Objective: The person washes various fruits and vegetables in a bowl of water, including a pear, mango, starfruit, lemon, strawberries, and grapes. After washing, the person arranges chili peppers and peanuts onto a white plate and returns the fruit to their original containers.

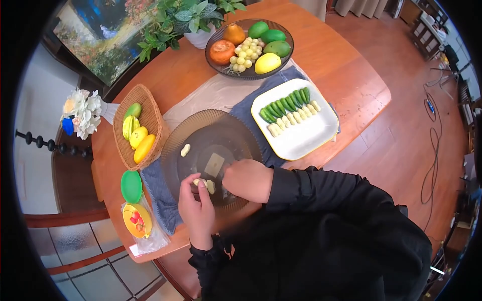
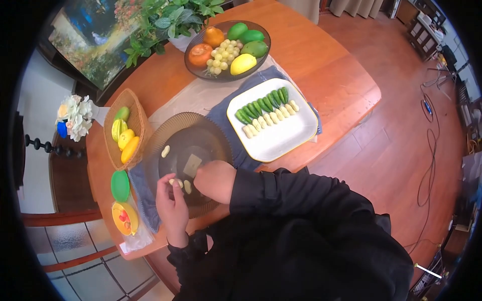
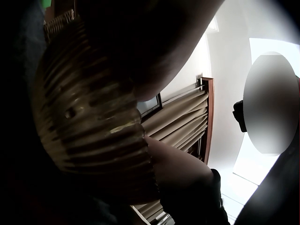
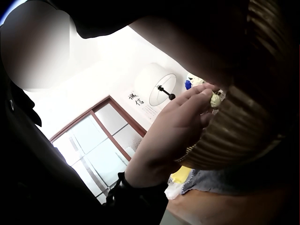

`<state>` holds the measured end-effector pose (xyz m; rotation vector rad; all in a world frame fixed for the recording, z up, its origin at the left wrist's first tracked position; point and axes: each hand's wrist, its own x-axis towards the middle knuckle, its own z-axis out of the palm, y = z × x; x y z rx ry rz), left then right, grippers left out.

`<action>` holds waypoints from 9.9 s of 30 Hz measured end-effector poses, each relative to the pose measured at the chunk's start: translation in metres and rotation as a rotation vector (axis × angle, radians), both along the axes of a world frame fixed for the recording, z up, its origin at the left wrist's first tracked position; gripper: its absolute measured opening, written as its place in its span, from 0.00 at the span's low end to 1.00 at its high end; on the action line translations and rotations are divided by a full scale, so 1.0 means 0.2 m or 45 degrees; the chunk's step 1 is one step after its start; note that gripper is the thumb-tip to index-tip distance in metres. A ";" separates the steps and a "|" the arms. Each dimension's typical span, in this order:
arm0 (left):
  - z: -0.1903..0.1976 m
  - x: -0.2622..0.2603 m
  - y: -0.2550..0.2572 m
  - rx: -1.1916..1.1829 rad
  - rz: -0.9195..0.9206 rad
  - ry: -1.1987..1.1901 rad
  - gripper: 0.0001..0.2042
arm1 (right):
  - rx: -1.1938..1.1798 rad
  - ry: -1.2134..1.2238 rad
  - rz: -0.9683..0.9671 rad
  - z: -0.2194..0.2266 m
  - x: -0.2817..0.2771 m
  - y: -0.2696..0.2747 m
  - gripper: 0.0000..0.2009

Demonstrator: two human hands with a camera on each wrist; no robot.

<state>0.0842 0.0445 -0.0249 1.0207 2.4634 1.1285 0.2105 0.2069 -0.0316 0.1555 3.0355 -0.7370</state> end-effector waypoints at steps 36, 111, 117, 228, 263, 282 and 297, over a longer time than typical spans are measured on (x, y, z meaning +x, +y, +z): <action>0.08 -0.01 0.07 -0.577 -0.379 0.272 0.10 | 0.042 0.111 -0.011 -0.02 0.05 0.05 0.06; 0.06 0.01 0.04 -0.361 -0.164 0.295 0.11 | 0.332 0.144 -0.930 -0.07 0.61 1.10 0.09; 0.07 0.02 0.05 -0.284 -0.136 0.266 0.10 | 0.296 0.624 -0.653 0.15 0.41 0.70 0.10; 0.07 -0.30 0.00 -0.234 -0.490 0.440 0.13 | -0.099 0.868 -1.238 0.09 0.79 0.66 0.10; 0.02 -0.14 -0.05 -0.055 -0.298 -0.128 0.10 | 0.430 0.095 -1.255 -0.18 0.62 0.80 0.10; 0.00 -0.14 -0.05 0.102 -0.273 -0.102 0.13 | 0.149 0.572 -1.296 0.10 0.68 0.71 0.15; 0.06 0.08 -0.01 0.132 -0.201 -0.019 0.24 | -0.436 0.501 -0.047 0.03 0.06 -0.01 0.14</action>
